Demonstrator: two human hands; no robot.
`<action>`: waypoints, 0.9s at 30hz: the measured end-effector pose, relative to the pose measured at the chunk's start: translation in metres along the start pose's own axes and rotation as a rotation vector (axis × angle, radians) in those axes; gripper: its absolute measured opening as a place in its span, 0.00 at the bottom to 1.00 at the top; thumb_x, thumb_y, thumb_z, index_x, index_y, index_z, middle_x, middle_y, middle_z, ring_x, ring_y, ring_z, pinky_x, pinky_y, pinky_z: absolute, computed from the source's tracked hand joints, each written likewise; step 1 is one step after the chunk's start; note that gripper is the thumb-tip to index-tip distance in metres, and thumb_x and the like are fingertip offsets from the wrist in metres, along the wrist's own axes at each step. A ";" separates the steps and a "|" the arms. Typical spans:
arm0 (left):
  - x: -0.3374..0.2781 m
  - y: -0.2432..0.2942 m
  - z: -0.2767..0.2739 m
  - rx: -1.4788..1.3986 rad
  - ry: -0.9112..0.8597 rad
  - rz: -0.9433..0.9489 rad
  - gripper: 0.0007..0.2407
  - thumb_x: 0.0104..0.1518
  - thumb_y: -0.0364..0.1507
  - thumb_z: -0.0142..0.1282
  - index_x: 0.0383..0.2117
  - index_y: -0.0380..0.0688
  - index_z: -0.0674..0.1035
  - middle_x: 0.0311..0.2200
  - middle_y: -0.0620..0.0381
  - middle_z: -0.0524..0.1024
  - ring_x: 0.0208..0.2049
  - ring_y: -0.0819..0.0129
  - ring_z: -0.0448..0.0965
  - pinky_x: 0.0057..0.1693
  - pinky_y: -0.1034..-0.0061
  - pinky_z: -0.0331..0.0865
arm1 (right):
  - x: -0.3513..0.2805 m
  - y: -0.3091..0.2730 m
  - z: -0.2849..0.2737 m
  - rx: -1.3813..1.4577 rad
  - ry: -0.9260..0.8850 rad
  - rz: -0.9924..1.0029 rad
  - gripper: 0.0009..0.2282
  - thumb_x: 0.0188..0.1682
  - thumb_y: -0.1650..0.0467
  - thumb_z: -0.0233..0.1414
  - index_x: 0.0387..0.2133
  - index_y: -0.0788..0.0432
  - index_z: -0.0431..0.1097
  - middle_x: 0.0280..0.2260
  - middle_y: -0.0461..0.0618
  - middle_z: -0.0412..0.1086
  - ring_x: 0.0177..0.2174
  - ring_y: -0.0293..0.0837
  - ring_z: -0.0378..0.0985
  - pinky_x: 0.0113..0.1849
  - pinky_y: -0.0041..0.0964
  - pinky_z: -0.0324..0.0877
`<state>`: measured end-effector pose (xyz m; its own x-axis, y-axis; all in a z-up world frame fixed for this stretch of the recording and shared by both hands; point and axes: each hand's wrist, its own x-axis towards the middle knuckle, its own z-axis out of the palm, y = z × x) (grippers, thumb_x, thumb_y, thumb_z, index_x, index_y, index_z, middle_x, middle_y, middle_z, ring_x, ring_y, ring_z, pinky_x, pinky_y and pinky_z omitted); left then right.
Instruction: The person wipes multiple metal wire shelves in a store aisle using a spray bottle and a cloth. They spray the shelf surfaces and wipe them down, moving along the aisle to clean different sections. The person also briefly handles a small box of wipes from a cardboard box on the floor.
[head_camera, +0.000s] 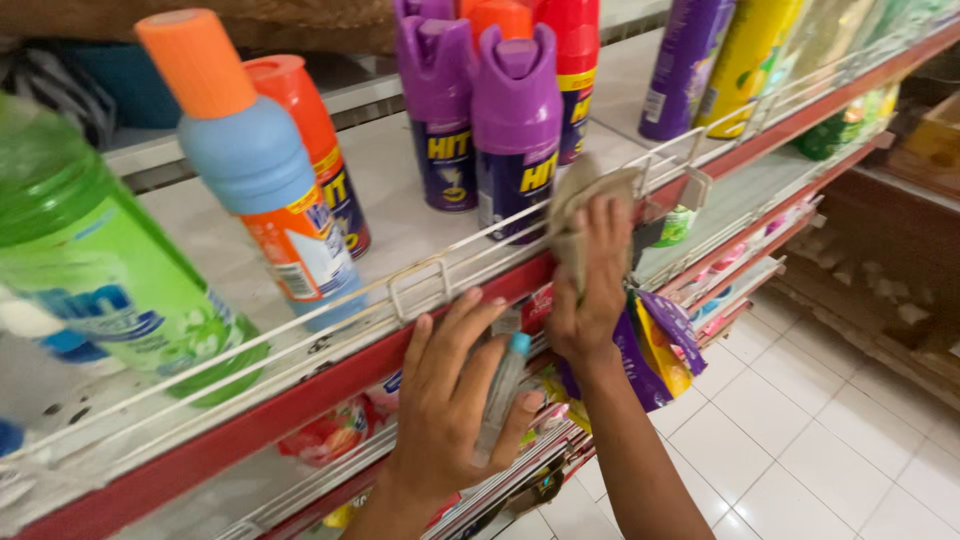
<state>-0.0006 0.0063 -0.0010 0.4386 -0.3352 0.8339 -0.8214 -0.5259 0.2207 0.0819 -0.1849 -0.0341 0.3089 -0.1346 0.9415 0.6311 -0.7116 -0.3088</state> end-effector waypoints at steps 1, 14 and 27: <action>-0.004 -0.002 -0.005 -0.030 -0.012 0.010 0.19 0.62 0.41 0.54 0.47 0.36 0.79 0.60 0.45 0.71 0.67 0.48 0.68 0.72 0.48 0.50 | -0.004 -0.008 0.005 0.078 0.065 0.138 0.24 0.57 0.73 0.42 0.67 0.71 0.53 0.70 0.67 0.51 0.73 0.66 0.46 0.71 0.59 0.42; -0.060 -0.010 -0.066 -0.144 0.019 -0.090 0.21 0.65 0.42 0.51 0.45 0.30 0.80 0.59 0.38 0.71 0.67 0.39 0.70 0.73 0.46 0.59 | -0.025 -0.070 0.034 -0.006 -0.018 -0.017 0.22 0.56 0.72 0.45 0.63 0.68 0.62 0.68 0.67 0.55 0.70 0.71 0.47 0.70 0.63 0.34; -0.098 -0.014 -0.108 -0.157 0.081 -0.175 0.24 0.68 0.46 0.47 0.43 0.31 0.80 0.60 0.40 0.72 0.68 0.42 0.70 0.76 0.46 0.56 | -0.058 -0.113 0.061 0.050 -0.025 -0.015 0.22 0.61 0.70 0.44 0.67 0.69 0.56 0.70 0.67 0.50 0.72 0.69 0.43 0.68 0.63 0.32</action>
<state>-0.0713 0.1307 -0.0316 0.5539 -0.1825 0.8124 -0.7847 -0.4406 0.4360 0.0364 -0.0546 -0.0625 0.3164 -0.1069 0.9426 0.6700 -0.6783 -0.3018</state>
